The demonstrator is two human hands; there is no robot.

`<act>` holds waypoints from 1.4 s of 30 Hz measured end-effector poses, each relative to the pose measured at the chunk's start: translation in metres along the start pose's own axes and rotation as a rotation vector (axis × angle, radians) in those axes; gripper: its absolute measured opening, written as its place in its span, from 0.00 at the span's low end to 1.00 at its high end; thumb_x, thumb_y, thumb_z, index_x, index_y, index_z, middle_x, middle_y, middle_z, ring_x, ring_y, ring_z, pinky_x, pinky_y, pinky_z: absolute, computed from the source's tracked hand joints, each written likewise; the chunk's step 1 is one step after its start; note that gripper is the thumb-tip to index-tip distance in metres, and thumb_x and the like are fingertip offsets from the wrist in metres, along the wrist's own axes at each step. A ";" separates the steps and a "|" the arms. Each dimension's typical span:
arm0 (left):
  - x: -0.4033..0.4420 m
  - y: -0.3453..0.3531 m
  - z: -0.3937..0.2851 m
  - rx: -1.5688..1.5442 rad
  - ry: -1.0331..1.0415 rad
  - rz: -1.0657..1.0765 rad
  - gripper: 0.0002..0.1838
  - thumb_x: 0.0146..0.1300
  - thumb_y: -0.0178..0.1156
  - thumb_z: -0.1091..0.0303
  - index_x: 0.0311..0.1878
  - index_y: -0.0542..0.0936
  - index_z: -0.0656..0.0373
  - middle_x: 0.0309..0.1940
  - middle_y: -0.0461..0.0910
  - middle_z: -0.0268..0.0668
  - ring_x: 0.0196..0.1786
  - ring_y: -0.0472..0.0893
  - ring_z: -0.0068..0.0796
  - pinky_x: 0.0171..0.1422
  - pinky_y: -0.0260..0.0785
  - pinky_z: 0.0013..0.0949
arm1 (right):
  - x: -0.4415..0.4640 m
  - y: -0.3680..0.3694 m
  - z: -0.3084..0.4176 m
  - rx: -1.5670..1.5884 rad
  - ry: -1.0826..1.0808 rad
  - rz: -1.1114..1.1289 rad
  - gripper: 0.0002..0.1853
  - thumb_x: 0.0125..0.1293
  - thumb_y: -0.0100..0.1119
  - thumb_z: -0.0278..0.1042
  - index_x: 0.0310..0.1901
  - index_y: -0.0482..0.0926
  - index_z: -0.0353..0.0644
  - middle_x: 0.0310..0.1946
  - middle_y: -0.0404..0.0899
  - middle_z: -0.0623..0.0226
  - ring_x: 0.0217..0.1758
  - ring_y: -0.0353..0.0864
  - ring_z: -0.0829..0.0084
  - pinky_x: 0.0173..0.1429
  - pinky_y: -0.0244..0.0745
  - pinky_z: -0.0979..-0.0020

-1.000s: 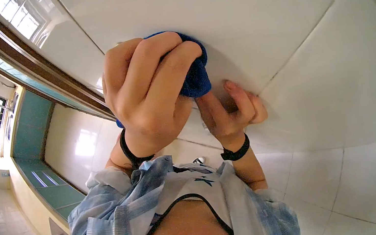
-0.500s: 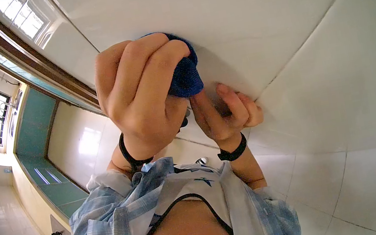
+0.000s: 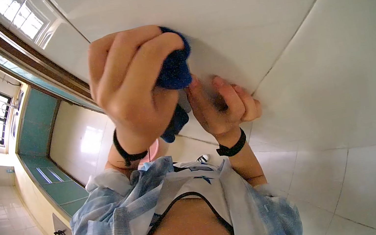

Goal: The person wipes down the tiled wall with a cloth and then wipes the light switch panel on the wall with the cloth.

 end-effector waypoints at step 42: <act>-0.005 0.009 -0.016 -0.193 0.049 0.013 0.15 0.31 0.56 0.73 0.29 0.80 0.59 0.30 0.78 0.34 0.32 0.74 0.33 0.37 0.65 0.31 | -0.031 0.012 -0.024 -0.004 0.256 0.077 0.09 0.47 0.70 0.42 0.28 0.78 0.56 0.46 0.69 0.71 0.51 0.58 0.61 0.52 0.56 0.66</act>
Point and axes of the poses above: each hand's wrist, its own x-axis towards the middle knuckle, its own y-axis out of the palm, z = x × y, the point moved 10 cm from there along x, towards the middle knuckle
